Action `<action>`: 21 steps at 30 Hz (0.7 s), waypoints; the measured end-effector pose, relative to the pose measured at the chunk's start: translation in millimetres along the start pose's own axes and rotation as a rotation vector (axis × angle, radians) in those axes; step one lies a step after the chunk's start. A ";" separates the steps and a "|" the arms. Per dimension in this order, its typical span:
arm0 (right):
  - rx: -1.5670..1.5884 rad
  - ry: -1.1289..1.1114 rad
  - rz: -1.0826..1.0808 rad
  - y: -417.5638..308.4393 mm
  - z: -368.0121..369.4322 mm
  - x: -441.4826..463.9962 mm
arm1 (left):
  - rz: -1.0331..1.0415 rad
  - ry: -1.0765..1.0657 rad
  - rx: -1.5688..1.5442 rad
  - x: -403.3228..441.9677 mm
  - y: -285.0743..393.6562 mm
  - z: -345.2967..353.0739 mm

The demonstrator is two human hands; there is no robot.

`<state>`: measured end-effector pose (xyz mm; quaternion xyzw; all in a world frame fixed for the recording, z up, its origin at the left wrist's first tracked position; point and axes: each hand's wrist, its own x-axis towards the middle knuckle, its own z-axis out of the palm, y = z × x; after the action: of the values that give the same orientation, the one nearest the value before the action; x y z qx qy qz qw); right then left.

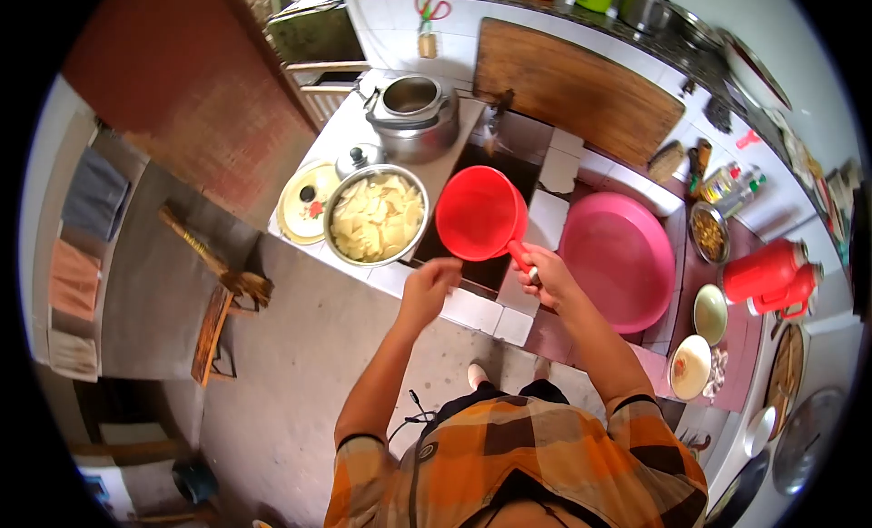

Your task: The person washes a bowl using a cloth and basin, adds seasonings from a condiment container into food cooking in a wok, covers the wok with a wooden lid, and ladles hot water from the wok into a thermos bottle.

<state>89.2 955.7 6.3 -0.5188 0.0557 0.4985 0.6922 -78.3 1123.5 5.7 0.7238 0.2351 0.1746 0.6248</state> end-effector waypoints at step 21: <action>0.284 0.273 -0.294 12.6 -192.0 -314.7 | 1.210 -0.492 0.407 -0.3 102.0 326.6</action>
<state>7.9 607.7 97.6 -0.4813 0.1422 0.3047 0.8095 112.4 843.6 54.7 0.8494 -0.3318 0.2758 0.3038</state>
